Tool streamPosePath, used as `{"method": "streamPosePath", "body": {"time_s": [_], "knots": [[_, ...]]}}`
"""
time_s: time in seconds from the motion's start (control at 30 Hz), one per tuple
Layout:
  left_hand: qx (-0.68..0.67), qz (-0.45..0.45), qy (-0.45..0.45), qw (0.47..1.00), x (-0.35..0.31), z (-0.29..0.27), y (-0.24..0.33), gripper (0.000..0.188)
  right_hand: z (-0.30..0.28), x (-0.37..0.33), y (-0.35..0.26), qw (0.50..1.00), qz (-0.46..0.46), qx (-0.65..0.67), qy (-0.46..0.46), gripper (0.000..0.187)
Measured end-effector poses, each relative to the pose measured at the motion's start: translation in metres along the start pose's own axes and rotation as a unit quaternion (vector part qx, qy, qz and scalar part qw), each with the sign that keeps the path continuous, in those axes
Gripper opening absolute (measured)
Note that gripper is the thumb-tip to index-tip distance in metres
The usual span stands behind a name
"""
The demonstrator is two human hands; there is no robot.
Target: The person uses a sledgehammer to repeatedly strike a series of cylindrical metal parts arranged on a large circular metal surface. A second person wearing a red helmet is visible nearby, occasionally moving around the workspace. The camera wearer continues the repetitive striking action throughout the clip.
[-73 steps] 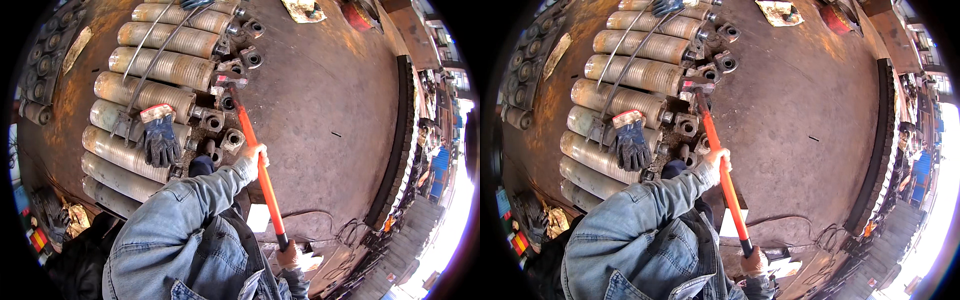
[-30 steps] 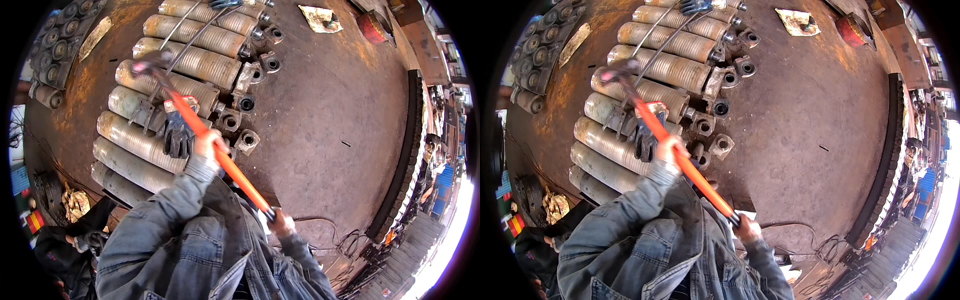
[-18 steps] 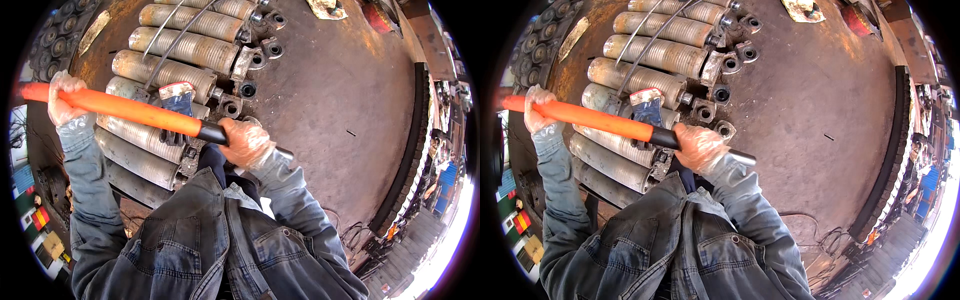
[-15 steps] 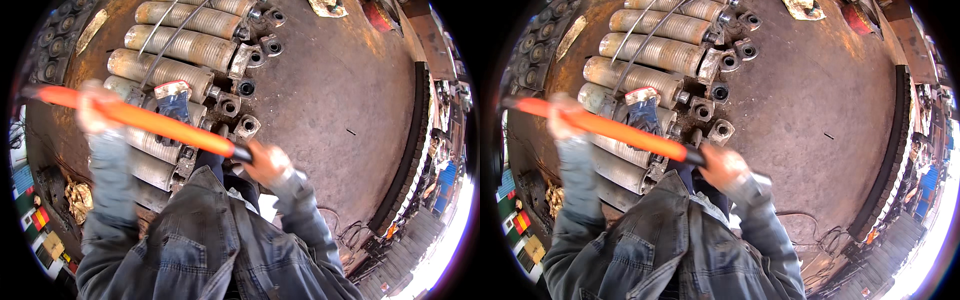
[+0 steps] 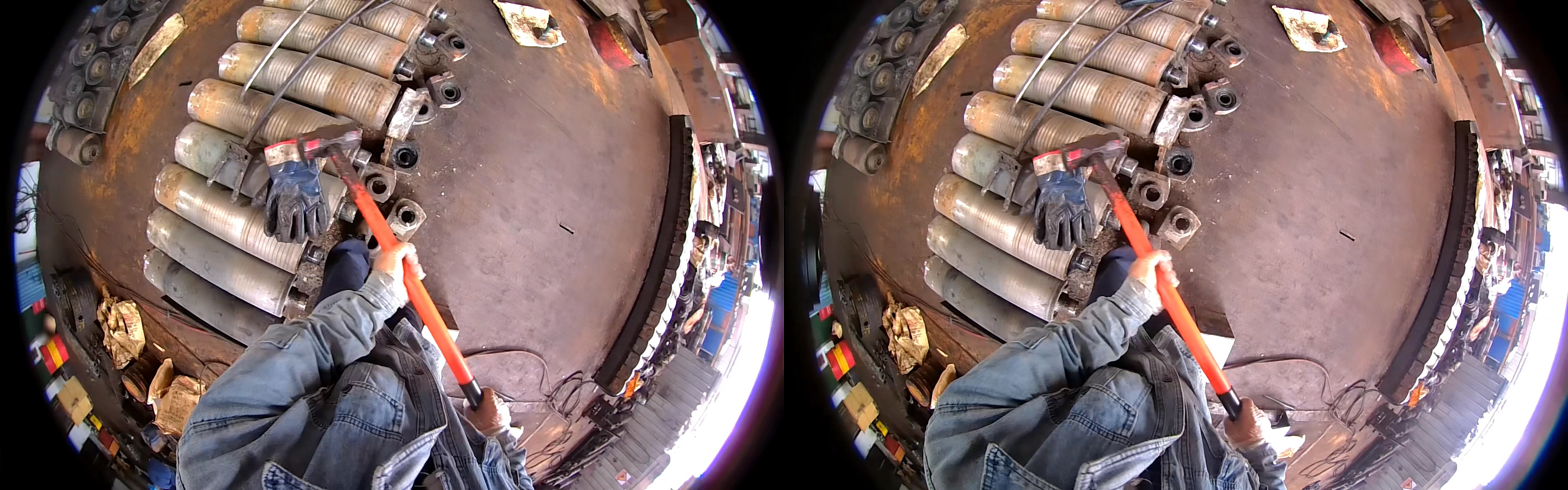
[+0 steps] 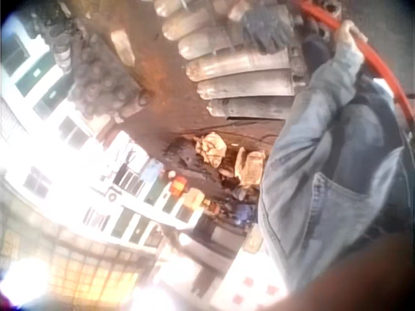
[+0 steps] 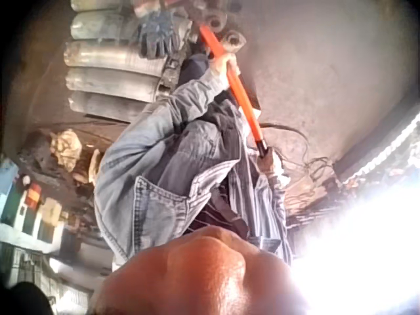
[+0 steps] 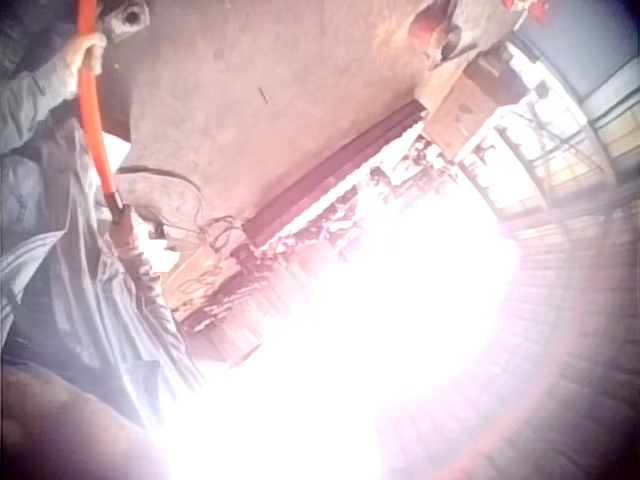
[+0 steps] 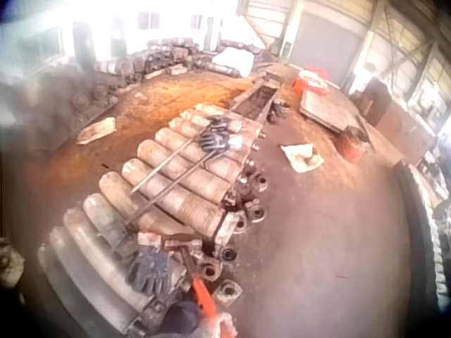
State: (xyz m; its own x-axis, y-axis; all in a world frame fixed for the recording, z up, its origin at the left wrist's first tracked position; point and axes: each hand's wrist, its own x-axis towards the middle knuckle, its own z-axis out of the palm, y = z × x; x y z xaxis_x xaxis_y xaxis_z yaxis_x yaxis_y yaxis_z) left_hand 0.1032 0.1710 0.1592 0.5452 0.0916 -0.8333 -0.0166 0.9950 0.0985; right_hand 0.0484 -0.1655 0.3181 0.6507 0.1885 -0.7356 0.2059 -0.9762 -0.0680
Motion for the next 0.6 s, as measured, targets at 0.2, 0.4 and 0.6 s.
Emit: {"method": "streamPosePath", "body": {"time_s": [0.2, 0.4, 0.6], "knots": [[-0.007, 0.043, 0.039, 0.998, -0.019, 0.005, 0.037, 0.013, 0.001, 0.019, -0.019, 0.998, -0.058, 0.021, -0.018, 0.032], [0.017, 0.005, -0.001, 1.000, 0.013, 0.024, 0.031, 0.011, 0.002, 0.012, -0.026, 0.999, -0.026, 0.034, 0.030, 0.032], [0.061, -0.024, -0.042, 0.997, 0.057, 0.027, 0.015, 0.013, 0.010, 0.014, -0.034, 0.995, 0.072, 0.034, -0.053, 0.044]]}}
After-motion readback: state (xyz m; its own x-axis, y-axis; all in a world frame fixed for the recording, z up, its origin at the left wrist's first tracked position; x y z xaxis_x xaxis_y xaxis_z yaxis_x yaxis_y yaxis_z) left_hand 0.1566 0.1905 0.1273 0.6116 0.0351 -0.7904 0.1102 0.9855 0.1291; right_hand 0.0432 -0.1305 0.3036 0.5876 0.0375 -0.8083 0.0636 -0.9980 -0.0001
